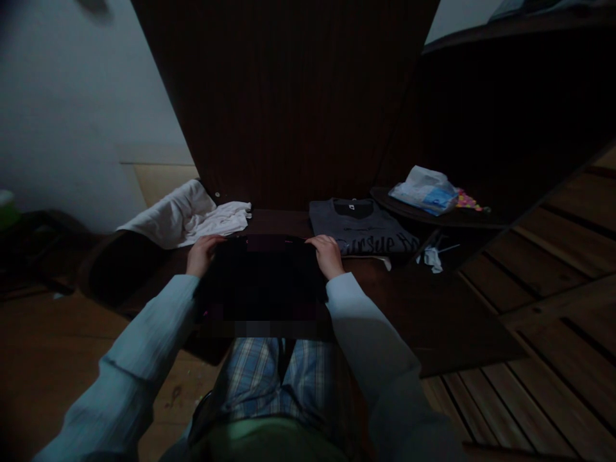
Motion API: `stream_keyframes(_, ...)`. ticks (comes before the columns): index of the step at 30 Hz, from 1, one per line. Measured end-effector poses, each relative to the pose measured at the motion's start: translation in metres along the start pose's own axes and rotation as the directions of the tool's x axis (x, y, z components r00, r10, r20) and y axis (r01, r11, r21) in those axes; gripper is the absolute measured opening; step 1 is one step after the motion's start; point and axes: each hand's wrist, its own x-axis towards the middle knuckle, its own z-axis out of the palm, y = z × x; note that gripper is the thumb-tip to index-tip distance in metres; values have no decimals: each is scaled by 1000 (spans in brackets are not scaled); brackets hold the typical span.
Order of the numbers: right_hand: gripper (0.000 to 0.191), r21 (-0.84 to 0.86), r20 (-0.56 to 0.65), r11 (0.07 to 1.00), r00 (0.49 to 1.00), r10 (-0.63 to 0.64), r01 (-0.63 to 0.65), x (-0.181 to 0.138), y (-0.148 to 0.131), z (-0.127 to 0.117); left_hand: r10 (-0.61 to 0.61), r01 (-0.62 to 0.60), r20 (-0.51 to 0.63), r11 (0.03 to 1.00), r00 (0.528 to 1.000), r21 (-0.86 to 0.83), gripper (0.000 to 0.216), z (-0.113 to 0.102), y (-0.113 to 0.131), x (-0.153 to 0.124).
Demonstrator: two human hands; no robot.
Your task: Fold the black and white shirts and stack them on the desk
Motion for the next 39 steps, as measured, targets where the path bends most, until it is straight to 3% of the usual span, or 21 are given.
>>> stream_keyframes(3, 36, -19, 37, 1000, 999, -12, 13, -3, 0, -1, 6, -13, 86, 997, 996, 81, 31, -3, 3, -2)
stream_keyframes(10, 39, 0, 113, 981, 975, -192, 194, -35, -17, -18, 42, -68, 168, 987, 985, 147, 41, -10, 23, -12)
stream_keyframes(17, 21, 73, 141, 948, 937, -318, 311, -55, -28, -33, 83, -98, 108, 985, 991, 142, 28, -15, 19, -21)
stream_keyframes(21, 18, 133, 140, 942, 935, -326, 309, -55, -24, -30, 152, -165, 129, 981, 980, 102, 30, -16, 19, -22)
stream_keyframes(28, 16, 167, 97, 963, 968, -230, 212, -57, -23, -28, 198, -224, 243, 971, 950, 81, 37, -30, 30, -40)
stream_keyframes(33, 17, 117, 124, 947, 941, -314, 300, -60, -28, -31, 253, -276, 255, 959, 933, 59, 50, -44, 47, -67)
stream_keyframes(39, 29, 150, 28, 923, 932, -362, 354, -63, -38, -38, 243, -235, 220, 970, 945, -64, 32, -54, 59, -71)
